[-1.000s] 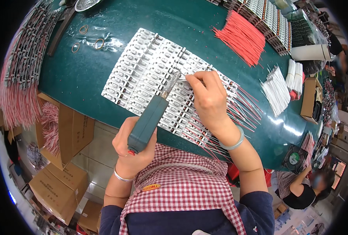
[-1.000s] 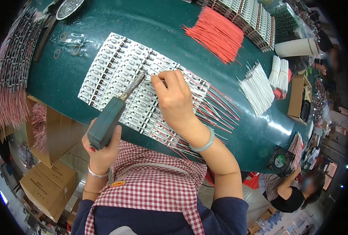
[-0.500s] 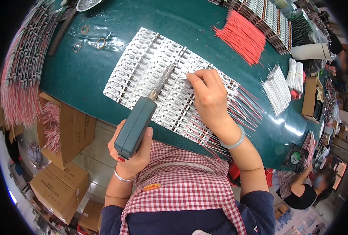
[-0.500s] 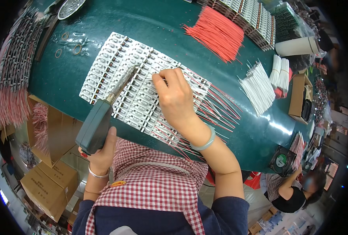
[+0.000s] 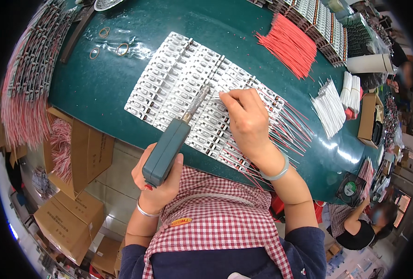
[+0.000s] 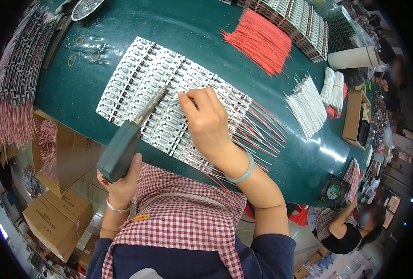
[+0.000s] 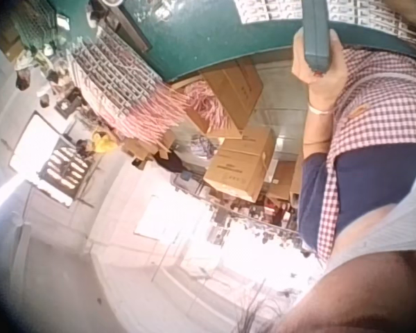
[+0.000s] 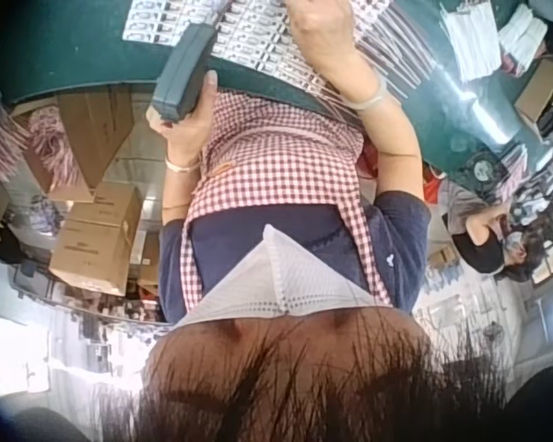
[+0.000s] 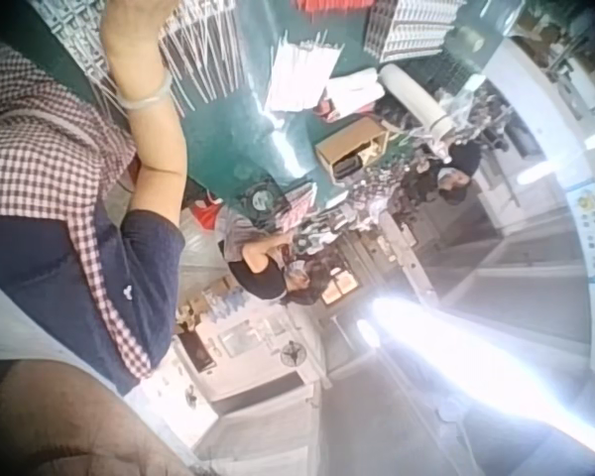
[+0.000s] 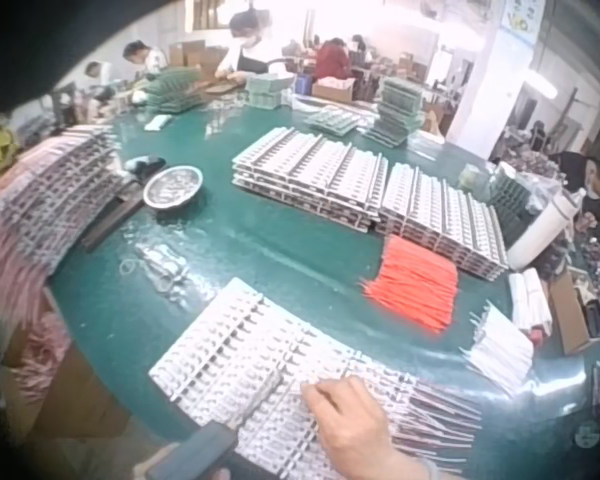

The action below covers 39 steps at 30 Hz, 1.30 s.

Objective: The person uses a soldering iron to attach red and white wires to a grid of white plastic holders on a green workbench. They repeatedly pick up wires, position them into slots, and apply the soldering iron to secure them.

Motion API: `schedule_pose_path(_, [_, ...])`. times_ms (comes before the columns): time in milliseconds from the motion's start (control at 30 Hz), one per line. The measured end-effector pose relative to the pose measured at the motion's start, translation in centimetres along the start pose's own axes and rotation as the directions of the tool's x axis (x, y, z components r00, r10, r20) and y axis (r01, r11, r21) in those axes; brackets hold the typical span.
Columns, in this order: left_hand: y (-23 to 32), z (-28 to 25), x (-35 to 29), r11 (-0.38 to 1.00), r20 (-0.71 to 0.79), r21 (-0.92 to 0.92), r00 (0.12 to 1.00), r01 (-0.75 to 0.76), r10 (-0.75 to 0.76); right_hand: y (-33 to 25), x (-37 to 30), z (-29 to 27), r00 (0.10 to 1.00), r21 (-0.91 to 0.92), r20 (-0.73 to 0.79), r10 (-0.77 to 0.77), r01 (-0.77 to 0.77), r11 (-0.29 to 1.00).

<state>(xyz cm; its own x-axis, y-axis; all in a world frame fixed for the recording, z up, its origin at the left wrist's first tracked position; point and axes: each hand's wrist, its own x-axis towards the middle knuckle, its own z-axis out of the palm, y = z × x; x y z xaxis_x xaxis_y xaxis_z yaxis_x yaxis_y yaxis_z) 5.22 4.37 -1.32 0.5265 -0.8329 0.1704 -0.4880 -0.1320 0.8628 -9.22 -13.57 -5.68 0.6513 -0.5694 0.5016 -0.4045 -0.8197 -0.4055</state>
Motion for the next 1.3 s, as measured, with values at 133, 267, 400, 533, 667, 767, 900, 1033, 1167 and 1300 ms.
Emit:
schedule_pose_path(133, [-0.2, 0.0, 0.0, 1.0, 0.037, -0.008, 0.999, 0.022, -0.022, 0.0, 0.1, -0.1, 1.0, 0.004, 0.003, 0.006, -0.006, 1.0])
schedule_pose_path(267, [-0.2, 0.3, 0.0, 0.999, 0.035, -0.023, 0.999, 0.033, -0.032, 0.0, 0.1, 0.0, 1.0, 0.0, 0.006, -0.001, 0.001, 1.0])
schedule_pose_path(400, [-0.3, 0.5, 0.1, 1.0, 0.027, -0.005, 1.0, 0.001, -0.001, 0.0, 0.1, 0.0, 1.0, 0.004, 0.012, 0.002, -0.002, 1.0])
schedule_pose_path(533, [-0.3, 0.5, 0.1, 1.0, 0.033, 0.018, 0.999, 0.001, -0.002, -0.1, 0.2, -0.1, 1.0, -0.002, 0.019, 0.001, -0.001, 1.0])
schedule_pose_path(667, [0.2, 0.1, 0.0, 0.997, 0.029, 0.033, 0.997, 0.065, -0.066, -0.1, 0.1, -0.1, 1.0, 0.001, 0.019, 0.001, -0.001, 1.0])
schedule_pose_path(767, [-0.6, -0.1, -0.7, 0.999, -0.023, -0.01, 0.999, 0.039, -0.04, -0.1, 0.1, -0.1, 1.0, -0.009, 0.019, -0.003, 0.003, 1.0])
schedule_pose_path(900, [-0.5, -0.2, -0.9, 0.999, -0.034, -0.014, 0.998, 0.046, -0.046, 0.0, 0.0, 0.1, 1.0, -0.016, 0.008, -0.004, 0.005, 1.0])
schedule_pose_path(1033, [-0.5, -0.2, -1.1, 0.999, -0.043, -0.025, 0.998, 0.043, -0.044, -0.4, 0.2, -0.4, 1.0, -0.001, -0.023, -0.012, 0.012, 1.0])
schedule_pose_path(1167, [-0.7, -0.3, -1.5, 0.995, -0.042, -0.058, 0.996, 0.078, -0.081, -1.2, -0.4, -0.4, 1.0, 0.033, -0.028, -0.008, 0.009, 0.999])
schedule_pose_path(1300, [-0.1, -0.5, -1.0, 1.0, -0.007, -0.02, 1.0, 0.007, -0.008, -1.0, -0.9, 0.1, 1.0, 0.028, 0.005, 0.011, -0.011, 1.0])
